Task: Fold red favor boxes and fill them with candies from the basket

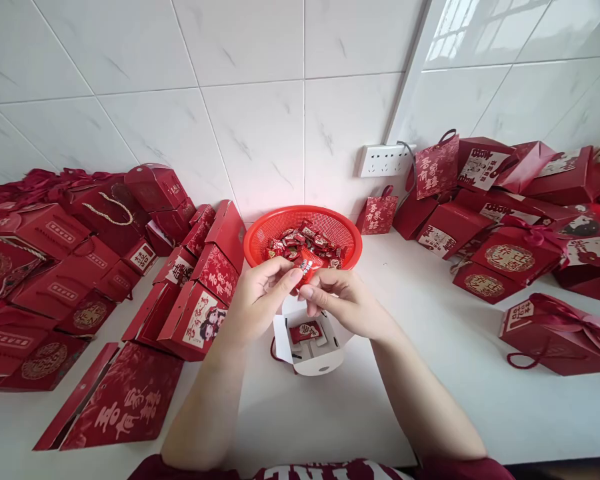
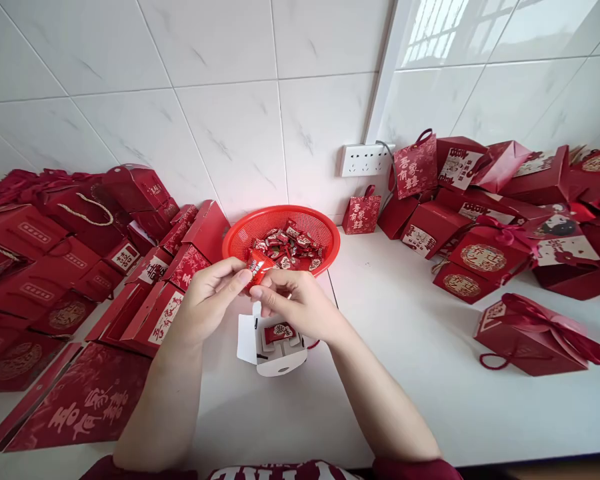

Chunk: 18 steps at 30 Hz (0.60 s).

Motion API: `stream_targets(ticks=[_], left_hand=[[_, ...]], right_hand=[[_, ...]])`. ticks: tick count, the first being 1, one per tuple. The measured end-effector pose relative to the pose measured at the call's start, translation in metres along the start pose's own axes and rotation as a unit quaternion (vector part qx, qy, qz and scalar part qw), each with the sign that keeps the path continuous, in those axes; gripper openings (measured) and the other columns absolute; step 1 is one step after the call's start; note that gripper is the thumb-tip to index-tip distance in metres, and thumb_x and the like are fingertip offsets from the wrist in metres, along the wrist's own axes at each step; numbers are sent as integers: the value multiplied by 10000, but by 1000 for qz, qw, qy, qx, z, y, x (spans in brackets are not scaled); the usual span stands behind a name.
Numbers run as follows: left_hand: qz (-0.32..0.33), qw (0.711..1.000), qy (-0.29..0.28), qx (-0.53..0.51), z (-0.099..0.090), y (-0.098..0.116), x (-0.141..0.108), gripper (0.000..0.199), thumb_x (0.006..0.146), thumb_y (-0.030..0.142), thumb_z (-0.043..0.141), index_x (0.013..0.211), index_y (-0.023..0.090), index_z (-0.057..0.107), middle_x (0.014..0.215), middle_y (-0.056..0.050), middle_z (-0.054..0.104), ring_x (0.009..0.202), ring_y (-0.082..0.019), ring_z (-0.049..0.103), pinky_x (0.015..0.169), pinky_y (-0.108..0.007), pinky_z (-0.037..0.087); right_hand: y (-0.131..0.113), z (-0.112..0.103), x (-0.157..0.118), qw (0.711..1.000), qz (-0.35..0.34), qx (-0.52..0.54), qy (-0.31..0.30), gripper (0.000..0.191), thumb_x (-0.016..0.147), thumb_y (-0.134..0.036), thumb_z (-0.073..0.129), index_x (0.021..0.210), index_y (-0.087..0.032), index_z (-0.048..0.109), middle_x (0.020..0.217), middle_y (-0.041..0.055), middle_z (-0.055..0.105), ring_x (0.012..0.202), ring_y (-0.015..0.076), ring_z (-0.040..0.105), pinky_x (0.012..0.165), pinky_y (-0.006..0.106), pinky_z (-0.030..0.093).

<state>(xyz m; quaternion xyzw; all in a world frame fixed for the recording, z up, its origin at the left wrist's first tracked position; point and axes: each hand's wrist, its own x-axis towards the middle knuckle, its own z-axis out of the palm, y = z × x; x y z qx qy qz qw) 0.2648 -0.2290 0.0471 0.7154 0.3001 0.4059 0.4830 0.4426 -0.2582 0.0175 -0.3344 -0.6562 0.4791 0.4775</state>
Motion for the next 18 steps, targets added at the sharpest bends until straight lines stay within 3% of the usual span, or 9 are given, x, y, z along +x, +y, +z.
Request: stream_targets(ticks=[4, 7, 18], left_hand=[[-23, 998, -59, 9, -6, -3, 1, 218, 911, 348, 576, 805, 159, 602, 748, 11, 559, 716, -100, 530, 656, -210, 436], [-60, 992, -112, -5, -11, -7, 2, 245, 897, 361, 592, 764, 156, 574, 721, 21, 513, 683, -93, 485, 619, -208, 395], [-32, 994, -95, 34, -10, -13, 11, 311, 934, 402, 507, 731, 166, 503, 683, 16, 409, 635, -107, 382, 594, -238, 315]], right_hand=[[2, -4, 1, 1000, 16, 1, -2, 452, 982, -487, 439, 713, -154, 583, 624, 11, 593, 601, 117, 558, 616, 250, 456], [1, -10, 1, 1000, -1, -4, 28, 427, 980, -475, 454, 705, -163, 549, 628, -1, 567, 595, 109, 530, 594, 241, 431], [0, -27, -2, 998, 4, -18, -53, 318, 983, -372, 491, 776, -155, 599, 726, 20, 623, 656, 110, 583, 632, 234, 487]])
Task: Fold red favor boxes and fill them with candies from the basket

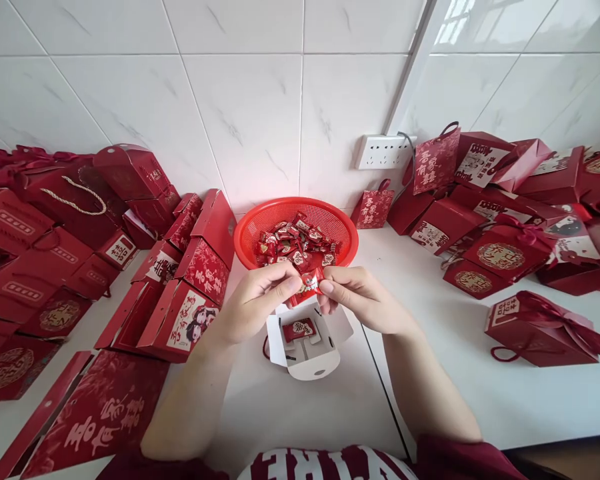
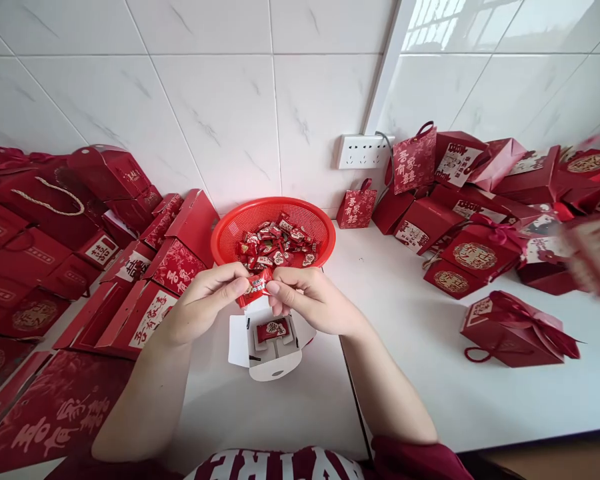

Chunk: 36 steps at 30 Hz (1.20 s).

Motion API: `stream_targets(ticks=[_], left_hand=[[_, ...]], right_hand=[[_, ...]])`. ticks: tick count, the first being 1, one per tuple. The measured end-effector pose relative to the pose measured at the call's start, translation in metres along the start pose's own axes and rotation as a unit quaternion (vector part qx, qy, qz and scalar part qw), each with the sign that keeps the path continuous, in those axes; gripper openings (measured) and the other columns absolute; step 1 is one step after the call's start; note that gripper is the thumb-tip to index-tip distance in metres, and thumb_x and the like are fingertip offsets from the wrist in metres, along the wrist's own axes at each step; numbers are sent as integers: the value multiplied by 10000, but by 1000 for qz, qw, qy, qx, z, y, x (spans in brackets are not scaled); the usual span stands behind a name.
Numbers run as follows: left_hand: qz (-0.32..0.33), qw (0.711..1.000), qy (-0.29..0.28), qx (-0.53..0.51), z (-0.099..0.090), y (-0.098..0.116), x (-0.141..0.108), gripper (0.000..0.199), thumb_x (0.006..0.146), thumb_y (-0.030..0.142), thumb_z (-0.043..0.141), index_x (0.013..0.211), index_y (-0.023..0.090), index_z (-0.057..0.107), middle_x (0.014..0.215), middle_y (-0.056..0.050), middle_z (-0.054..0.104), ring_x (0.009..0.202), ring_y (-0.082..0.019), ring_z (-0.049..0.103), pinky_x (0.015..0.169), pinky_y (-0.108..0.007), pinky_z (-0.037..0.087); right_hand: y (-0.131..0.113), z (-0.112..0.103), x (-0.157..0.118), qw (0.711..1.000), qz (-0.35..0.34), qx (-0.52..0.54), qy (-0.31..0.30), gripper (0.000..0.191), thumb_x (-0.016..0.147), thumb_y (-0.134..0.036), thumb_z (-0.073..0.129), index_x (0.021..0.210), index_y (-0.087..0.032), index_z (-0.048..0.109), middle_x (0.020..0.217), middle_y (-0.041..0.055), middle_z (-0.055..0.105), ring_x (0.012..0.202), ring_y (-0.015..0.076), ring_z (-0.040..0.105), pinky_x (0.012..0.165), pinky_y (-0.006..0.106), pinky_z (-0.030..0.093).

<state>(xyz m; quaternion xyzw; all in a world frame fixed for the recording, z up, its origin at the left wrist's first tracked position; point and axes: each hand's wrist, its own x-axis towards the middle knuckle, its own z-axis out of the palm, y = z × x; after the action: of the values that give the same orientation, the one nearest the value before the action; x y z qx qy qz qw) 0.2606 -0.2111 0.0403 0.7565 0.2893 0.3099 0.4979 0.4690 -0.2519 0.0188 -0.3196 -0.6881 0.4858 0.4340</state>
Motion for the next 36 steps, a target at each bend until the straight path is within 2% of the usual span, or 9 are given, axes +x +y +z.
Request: stream_targets(ticks=[8, 14, 19, 23, 25, 27, 31, 33, 36], left_hand=[[4, 998, -26, 53, -5, 2, 0, 294, 977, 367, 418, 792, 167, 529, 729, 5, 459, 682, -112, 433, 631, -229, 348], [-38, 981, -29, 190, -15, 3, 2, 325, 963, 398, 426, 748, 180, 537, 700, 21, 496, 661, -115, 444, 598, -221, 327], [-56, 944, -163, 282, -14, -6, 1, 298, 902, 396, 507, 758, 205, 684, 773, -17, 642, 685, -155, 566, 617, -240, 363], [-78, 944, -176, 269, -7, -13, -3, 201, 792, 410, 635, 868, 249, 728, 775, -18, 686, 669, -184, 613, 607, -243, 375], [-85, 943, -164, 275, -7, -13, -4, 233, 805, 440, 614, 879, 241, 712, 764, -20, 681, 655, -185, 613, 592, -240, 367], [-93, 936, -165, 298, -9, -13, -6, 264, 843, 462, 566, 882, 231, 687, 785, -27, 683, 657, -186, 611, 578, -238, 353], [-108, 921, -165, 337, -12, -12, -9, 308, 880, 481, 515, 964, 223, 663, 862, -46, 691, 675, -195, 612, 556, -245, 337], [-112, 922, -161, 333, -12, -11, -9, 337, 880, 477, 522, 1060, 228, 661, 928, -58, 696, 750, -214, 632, 595, -252, 371], [-99, 928, -152, 325, -13, -5, -9, 374, 896, 465, 513, 1163, 237, 641, 1031, -66, 690, 904, -239, 638, 717, -275, 424]], right_hand=[[-4, -5, 1, 997, 3, -78, -9, 336, 1001, -380, 448, 787, -163, 590, 751, 23, 629, 680, 113, 576, 658, 237, 471], [-6, -2, 4, 976, 16, -217, 11, 299, 1008, -350, 422, 798, -180, 549, 743, 5, 615, 664, 115, 547, 637, 239, 421], [-23, -4, -16, 924, 51, -373, 70, 149, 985, -310, 458, 990, -207, 564, 836, 15, 665, 690, 144, 573, 655, 270, 412], [-35, -31, -53, 878, 119, -446, 125, 183, 959, -338, 490, 1063, -232, 597, 973, 46, 701, 849, 197, 648, 752, 311, 448], [-31, -51, -74, 828, 192, -492, 189, 215, 906, -347, 553, 1084, -234, 595, 986, 56, 703, 896, 228, 655, 770, 335, 457], [-19, -69, -92, 767, 280, -529, 231, 346, 812, -374, 638, 1112, -212, 584, 996, 99, 693, 826, 253, 659, 663, 332, 458], [14, -86, -110, 677, 451, -551, 187, 281, 726, -240, 627, 997, -166, 611, 805, 123, 666, 640, 249, 626, 504, 300, 361], [23, -84, -106, 667, 466, -561, 155, 184, 737, -156, 553, 907, -182, 619, 758, 100, 651, 637, 240, 618, 504, 295, 338], [14, -72, -93, 703, 369, -591, 144, 208, 796, -108, 470, 860, -217, 634, 817, 69, 656, 672, 217, 612, 528, 297, 349]])
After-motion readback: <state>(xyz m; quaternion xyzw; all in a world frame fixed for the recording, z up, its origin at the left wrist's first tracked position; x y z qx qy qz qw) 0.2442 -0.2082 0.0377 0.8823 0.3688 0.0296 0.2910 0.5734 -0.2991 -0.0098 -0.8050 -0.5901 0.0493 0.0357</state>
